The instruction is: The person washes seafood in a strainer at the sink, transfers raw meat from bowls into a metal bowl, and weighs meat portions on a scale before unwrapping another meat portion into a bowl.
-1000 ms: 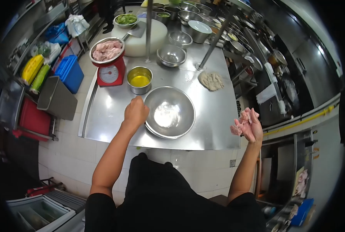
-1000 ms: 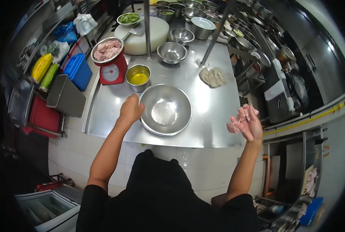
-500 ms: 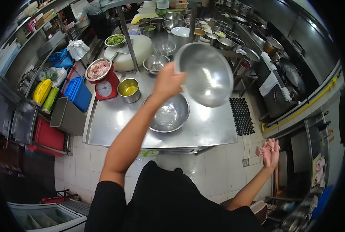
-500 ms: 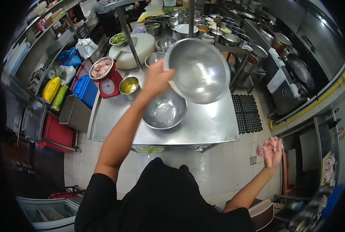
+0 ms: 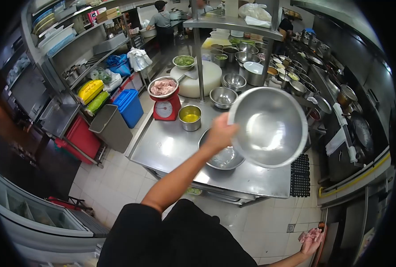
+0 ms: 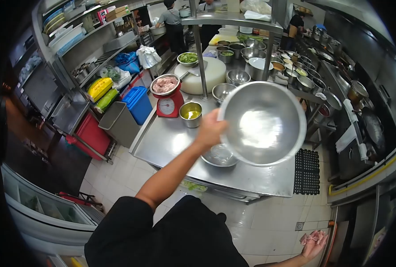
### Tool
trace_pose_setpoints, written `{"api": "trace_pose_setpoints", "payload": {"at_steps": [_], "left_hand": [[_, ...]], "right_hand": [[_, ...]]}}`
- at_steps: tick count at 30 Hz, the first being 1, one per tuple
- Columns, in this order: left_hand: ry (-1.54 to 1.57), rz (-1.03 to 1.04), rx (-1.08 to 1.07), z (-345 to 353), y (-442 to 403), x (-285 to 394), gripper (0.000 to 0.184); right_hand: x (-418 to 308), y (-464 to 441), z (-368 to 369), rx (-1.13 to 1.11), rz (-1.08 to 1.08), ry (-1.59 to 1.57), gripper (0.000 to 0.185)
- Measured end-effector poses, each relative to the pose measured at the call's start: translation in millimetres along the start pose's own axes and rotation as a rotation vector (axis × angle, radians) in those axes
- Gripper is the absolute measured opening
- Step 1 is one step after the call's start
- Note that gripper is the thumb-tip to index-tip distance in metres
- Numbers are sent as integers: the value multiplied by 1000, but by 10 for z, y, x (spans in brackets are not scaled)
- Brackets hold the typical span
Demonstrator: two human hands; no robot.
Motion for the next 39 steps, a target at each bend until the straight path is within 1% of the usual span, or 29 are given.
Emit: {"api": "trace_pose_setpoints", "payload": {"at_steps": [1,2,3,4,5,6,8,10,12,13,14,15,16,18,20,21,22,23,24,25,27,29,31,32,34,35,37,38,39], "left_hand": [[60,-85,5,-442,-25,-216,38],[25,-41,54,-936,-53,-340,42],[74,-34,120,-1339,32,-286,43],[-28,-64,204,-1775,138,-292,43],[1,-77,294,-2168,230,-319,38],[31,-91,382,-2547,316,-383,34],[-138,-169,463,-3258,476,-587,31],[-47,-133,618,-3626,576,-616,25],[-118,-214,703,-4018,658,-859,16],[-97,-216,702,-4099,654,-997,16],[-63,-221,728,-4209,664,-1145,11],[-30,-226,755,-4315,654,-1259,6],[-11,-235,754,-4345,624,-1309,6],[4,-293,741,-4319,580,-1382,3],[-12,-328,723,-4348,527,-1513,5],[0,-322,701,-4346,502,-1544,8],[7,-317,680,-4349,493,-1571,10],[2,-339,677,-4366,496,-1622,16],[14,-345,671,-4362,490,-1635,16],[21,-366,672,-4362,501,-1643,16],[-20,-381,656,-4403,529,-1662,18],[-3,-393,631,-4418,523,-1608,19],[-12,-426,609,-4413,500,-1539,22],[-6,-430,611,-4420,492,-1561,22],[32,-401,601,-4453,469,-1570,24],[32,-403,609,-4471,468,-1597,24],[-19,-365,608,-4485,446,-1619,27],[-21,-367,618,-4481,450,-1632,27],[-17,-378,632,-4486,460,-1648,28]], "right_hand": [[29,-62,23,18,-1,-16,22],[74,-87,155,1,-2,-6,22],[168,-78,398,-68,0,49,21],[283,-56,661,-136,1,104,21],[452,-31,975,-214,43,130,18],[603,-14,1292,-234,38,137,18],[1052,43,1917,-183,63,243,18],[1814,359,2797,-384,266,241,18],[2550,485,3488,-574,425,314,17],[2924,566,3807,-603,474,373,15],[3352,734,4120,-626,526,435,14],[3732,826,4391,-603,465,519,16],[4100,922,4648,-577,401,603,19],[4896,1316,5152,-744,490,794,18],[5667,1600,5636,-960,551,801,10],[5993,1779,5837,-1019,527,845,10],[6303,1945,5995,-1074,504,887,10],[6609,1992,6106,-1055,542,902,12],[6883,1999,6188,-1037,579,915,14],[7089,2023,6268,-1034,570,925,14],[7455,2060,6348,-988,641,937,21],[7712,2010,6406,-985,644,966,25],[7905,1974,6442,-973,629,1011,32],[7969,1951,6453,-973,629,1019,32],[8070,1864,6416,-864,593,1107,35],[8111,1827,6435,-865,600,1111,35],[8156,1713,6473,-936,526,1243,38],[8180,1664,6522,-942,535,1246,38],[8156,1641,6573,-995,394,1393,39]]}}
Point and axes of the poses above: each hand's wrist, its own y-axis away from the middle knuckle, its own z-axis out of the palm, x = y × z, the point moved 10 cm from there along -y, towards the middle knuckle, and after that the axes turned 15 degrees about x, right-handed, at the moved point
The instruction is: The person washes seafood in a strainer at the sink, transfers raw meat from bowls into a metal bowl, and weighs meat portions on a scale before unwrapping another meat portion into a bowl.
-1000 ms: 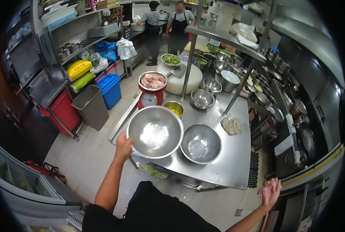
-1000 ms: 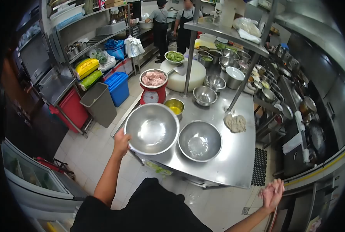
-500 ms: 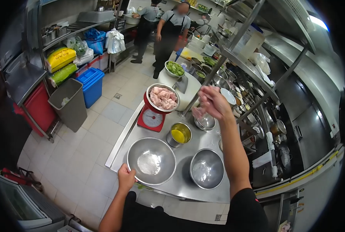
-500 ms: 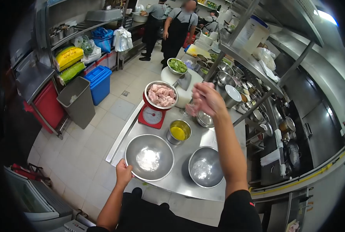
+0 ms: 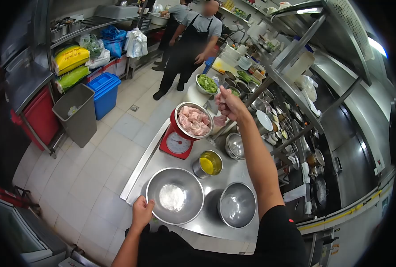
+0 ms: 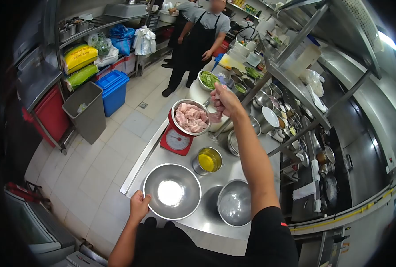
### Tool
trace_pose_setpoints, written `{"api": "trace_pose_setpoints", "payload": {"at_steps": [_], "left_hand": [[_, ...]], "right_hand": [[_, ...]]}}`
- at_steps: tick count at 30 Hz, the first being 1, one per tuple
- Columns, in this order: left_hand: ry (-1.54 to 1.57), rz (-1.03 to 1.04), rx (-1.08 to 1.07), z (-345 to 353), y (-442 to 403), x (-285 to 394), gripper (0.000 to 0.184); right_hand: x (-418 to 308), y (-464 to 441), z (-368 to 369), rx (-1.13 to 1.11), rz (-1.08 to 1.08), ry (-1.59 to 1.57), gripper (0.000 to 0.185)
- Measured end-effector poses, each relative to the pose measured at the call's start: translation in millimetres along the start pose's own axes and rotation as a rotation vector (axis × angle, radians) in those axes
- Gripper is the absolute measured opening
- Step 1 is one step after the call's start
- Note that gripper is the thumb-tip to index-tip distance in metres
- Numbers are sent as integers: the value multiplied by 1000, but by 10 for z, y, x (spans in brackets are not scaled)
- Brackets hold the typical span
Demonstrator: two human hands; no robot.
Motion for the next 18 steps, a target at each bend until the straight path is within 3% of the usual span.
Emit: {"api": "trace_pose_setpoints", "payload": {"at_steps": [2,3,5,6,13,15,17,18], "left_hand": [[-8,-10,18,-10,22,-23,28],[3,-29,30,-13,37,-37,29],[7,-44,41,-3,64,-32,29],[-18,-51,57,-8,85,-28,29],[-14,-70,100,10,171,6,26],[8,-81,102,14,173,-28,25],[30,-91,100,13,177,-53,25],[30,-93,107,9,181,-65,24]], "right_hand": [[-58,-8,-83,76,-50,282,39],[-46,-31,-73,70,-49,273,39],[-159,-59,-29,86,-328,828,30],[-222,-23,143,-27,-623,994,22],[265,-256,236,-139,-657,1579,30],[382,-320,232,-135,-607,1584,33],[434,-378,307,-111,-835,1617,34],[463,-389,333,-114,-839,1623,34]]}}
Point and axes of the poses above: each hand's wrist, its own y-axis away from the middle knuckle, its own z-axis out of the palm, x = y × z, the point moved 10 cm from there along -y, towards the middle knuckle, and after that the axes turned 15 degrees about x, right-handed, at the moved point
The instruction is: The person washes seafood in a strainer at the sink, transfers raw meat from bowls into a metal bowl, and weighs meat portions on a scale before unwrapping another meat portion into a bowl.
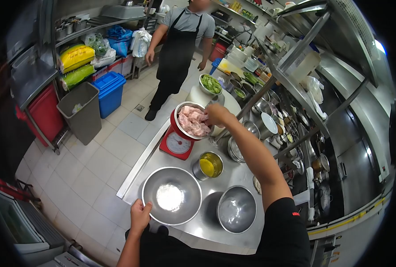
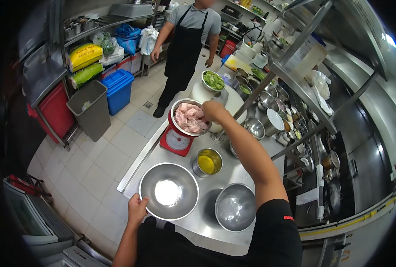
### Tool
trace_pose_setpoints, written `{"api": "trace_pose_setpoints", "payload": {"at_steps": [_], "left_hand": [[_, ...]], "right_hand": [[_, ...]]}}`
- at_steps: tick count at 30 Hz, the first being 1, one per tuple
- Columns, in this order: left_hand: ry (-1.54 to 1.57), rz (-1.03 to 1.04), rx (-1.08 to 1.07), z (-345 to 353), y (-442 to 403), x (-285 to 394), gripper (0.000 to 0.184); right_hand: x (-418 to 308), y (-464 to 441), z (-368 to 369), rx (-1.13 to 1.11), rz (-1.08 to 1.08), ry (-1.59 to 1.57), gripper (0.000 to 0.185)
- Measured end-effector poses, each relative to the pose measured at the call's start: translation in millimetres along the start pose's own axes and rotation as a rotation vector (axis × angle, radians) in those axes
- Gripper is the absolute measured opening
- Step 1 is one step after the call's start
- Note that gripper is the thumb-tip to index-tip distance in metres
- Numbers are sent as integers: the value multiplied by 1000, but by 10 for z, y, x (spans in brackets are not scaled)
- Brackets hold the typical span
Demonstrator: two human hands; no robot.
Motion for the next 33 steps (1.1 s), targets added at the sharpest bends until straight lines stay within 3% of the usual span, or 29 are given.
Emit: {"api": "trace_pose_setpoints", "payload": {"at_steps": [8,17,29,33], "left_hand": [[84,-13,1,-14,-4,-55,24],[20,11,-2,-12,25,-39,17],[22,-25,-12,-4,41,-77,21],[-16,2,10,-39,23,-128,23]], "right_hand": [[-68,-19,-5,-108,218,91,33],[-117,6,-31,44,157,4,33],[-269,122,-297,87,105,-84,33],[-51,59,-372,194,214,-209,40]]}}
Point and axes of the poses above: each hand's wrist, its own y-axis away from the middle knuckle, its own z-axis out of the palm, x = y × z, the point moved 10 cm from there along -y, towards the middle knuckle, and after that the axes turned 15 degrees about x, right-handed, at the moved point
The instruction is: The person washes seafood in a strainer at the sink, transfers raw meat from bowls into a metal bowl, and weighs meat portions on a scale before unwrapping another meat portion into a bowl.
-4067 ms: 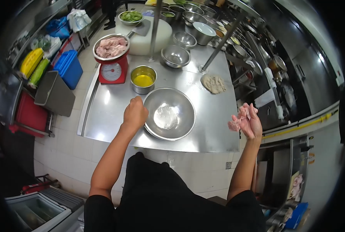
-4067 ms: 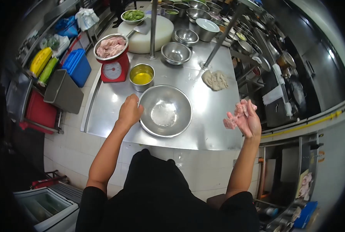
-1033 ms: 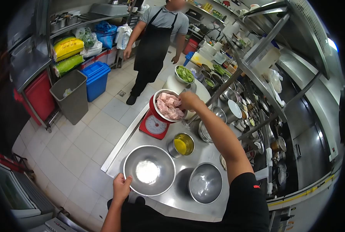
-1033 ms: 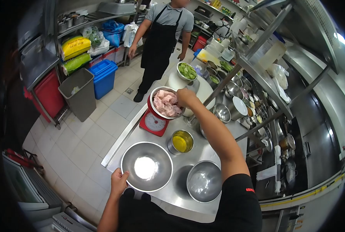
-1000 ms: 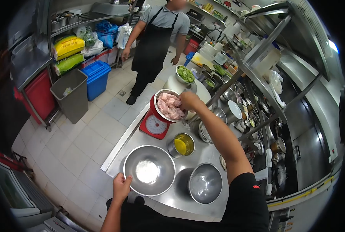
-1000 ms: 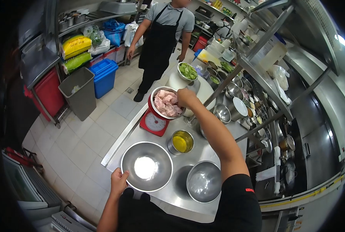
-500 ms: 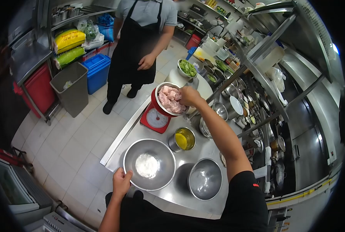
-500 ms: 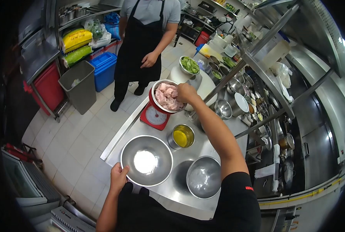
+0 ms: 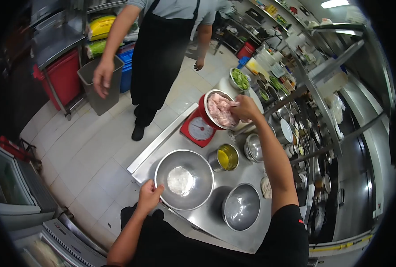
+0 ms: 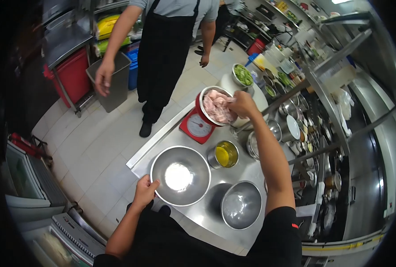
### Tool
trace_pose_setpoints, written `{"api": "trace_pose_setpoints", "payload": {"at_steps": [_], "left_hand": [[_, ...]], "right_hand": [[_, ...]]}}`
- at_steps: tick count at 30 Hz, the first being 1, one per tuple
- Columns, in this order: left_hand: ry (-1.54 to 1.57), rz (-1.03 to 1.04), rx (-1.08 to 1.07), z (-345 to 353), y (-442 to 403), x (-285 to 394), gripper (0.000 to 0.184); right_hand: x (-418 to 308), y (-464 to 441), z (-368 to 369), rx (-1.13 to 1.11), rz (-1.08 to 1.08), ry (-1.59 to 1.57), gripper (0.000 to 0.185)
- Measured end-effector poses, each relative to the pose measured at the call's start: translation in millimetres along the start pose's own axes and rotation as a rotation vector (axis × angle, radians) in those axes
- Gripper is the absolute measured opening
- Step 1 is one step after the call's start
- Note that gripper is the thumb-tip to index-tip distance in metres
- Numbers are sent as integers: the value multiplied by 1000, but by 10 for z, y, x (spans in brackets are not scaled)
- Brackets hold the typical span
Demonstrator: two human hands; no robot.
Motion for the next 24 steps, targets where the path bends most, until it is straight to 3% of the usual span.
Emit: {"api": "trace_pose_setpoints", "payload": {"at_steps": [9,12,14,17,21,24], "left_hand": [[22,22,-18,3,-24,-66,27],[-23,16,-30,1,-3,-6,34],[126,-105,-58,2,40,5,45],[146,-174,33,-179,-12,-230,56],[199,-133,134,-517,0,-163,51],[181,-163,189,-774,5,-165,47]], "right_hand": [[180,-140,-194,18,171,-474,26],[49,-139,-325,6,190,-655,15],[-70,-149,-487,78,174,-921,14],[-48,-145,-514,45,278,-981,11],[34,-110,-462,53,475,-1185,4],[16,-172,-397,-24,464,-1386,4]]}}
Point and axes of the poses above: each hand's wrist, its own y-axis away from the middle knuckle, its own z-axis out of the palm, x = y × z, the point moved 10 cm from there along -y, towards the middle knuckle, and after that the axes turned 15 degrees about x, right-handed, at the moved point
